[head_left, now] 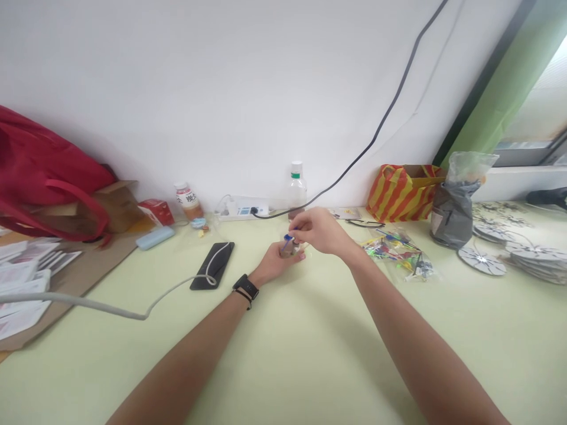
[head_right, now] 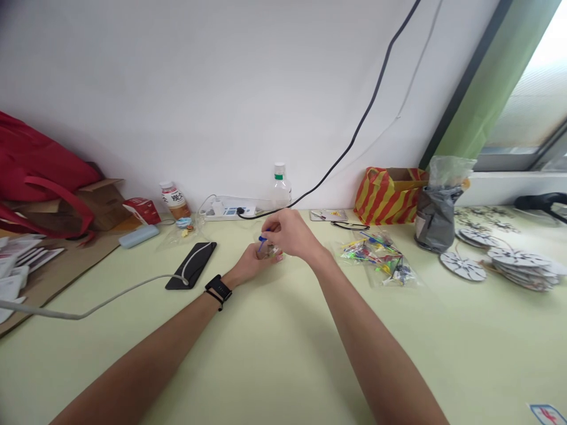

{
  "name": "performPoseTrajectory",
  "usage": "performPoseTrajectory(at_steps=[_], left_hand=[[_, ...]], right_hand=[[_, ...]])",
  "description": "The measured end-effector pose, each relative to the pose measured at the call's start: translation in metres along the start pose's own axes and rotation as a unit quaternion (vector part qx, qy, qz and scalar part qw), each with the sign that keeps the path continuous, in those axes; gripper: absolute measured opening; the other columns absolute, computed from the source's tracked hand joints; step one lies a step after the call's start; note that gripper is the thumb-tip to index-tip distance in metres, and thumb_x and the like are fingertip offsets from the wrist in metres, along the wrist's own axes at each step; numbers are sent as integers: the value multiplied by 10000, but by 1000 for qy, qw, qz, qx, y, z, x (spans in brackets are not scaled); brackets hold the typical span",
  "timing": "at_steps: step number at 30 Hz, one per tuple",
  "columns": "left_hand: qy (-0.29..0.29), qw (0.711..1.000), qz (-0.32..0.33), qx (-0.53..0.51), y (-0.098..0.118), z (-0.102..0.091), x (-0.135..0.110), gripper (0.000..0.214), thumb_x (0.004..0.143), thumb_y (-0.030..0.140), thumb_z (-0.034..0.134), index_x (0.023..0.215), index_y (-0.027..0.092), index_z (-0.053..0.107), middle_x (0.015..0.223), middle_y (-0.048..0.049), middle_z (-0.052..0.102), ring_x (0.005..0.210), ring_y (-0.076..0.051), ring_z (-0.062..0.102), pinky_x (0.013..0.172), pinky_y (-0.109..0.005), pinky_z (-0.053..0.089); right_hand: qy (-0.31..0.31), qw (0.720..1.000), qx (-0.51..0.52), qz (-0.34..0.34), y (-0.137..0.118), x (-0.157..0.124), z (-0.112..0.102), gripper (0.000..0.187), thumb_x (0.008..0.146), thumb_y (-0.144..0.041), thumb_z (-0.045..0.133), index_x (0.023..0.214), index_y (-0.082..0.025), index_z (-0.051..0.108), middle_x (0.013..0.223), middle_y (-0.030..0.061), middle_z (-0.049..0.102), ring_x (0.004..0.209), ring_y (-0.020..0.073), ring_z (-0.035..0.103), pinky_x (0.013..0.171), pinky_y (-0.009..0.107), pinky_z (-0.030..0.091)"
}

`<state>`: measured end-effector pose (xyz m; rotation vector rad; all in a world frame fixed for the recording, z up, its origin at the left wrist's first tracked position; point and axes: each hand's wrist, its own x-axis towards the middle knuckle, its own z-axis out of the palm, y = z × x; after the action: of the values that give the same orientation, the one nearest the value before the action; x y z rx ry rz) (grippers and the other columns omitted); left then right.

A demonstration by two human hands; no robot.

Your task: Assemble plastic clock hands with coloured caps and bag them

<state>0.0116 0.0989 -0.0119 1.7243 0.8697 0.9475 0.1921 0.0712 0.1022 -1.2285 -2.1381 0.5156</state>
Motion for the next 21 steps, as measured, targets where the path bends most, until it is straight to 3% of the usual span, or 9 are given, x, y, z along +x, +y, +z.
performPoseTrajectory(at_steps=[6, 10, 14, 17, 21], left_hand=[[-5, 1000, 4, -22, 0, 0, -1, 400, 770, 476, 840, 975, 147, 744, 914, -55, 713, 832, -197, 640, 764, -299, 493], [-28, 998, -4, -61, 5, 0, -2, 443, 800, 459, 827, 1115, 162, 734, 985, -71, 716, 821, -176, 639, 711, -280, 480], [-47, 996, -7, -75, 9, -2, -2, 455, 841, 479, 783, 1162, 161, 722, 931, -79, 720, 759, -166, 635, 643, -274, 471], [-51, 996, -3, -71, 11, -4, -1, 462, 844, 467, 780, 1185, 162, 717, 936, -88, 725, 779, -175, 658, 662, -282, 496], [-73, 996, 5, -55, 18, -7, 1, 513, 829, 458, 798, 1255, 187, 706, 970, -106, 756, 824, -213, 699, 639, -281, 500]], right_hand=[[0, 990, -142, 20, 7, -4, -8, 172, 956, -292, 613, 884, -238, 760, 1043, 44, 774, 960, 231, 679, 790, 326, 446], [-2, 989, -150, -5, 14, -10, -15, 283, 1021, -422, 535, 1004, -245, 755, 1140, 64, 757, 1059, 256, 670, 886, 365, 454], [-28, 989, -140, -37, 25, -11, -18, 263, 972, -371, 630, 1204, -273, 705, 1338, 51, 685, 1153, 252, 637, 932, 364, 457], [-48, 988, -136, -46, 24, -11, -17, 250, 951, -301, 642, 1189, -283, 716, 1256, 45, 721, 1081, 240, 657, 866, 340, 468], [-116, 983, -144, -25, 16, -11, -15, 110, 901, -265, 679, 945, -254, 779, 974, 57, 775, 841, 226, 682, 709, 305, 448]])
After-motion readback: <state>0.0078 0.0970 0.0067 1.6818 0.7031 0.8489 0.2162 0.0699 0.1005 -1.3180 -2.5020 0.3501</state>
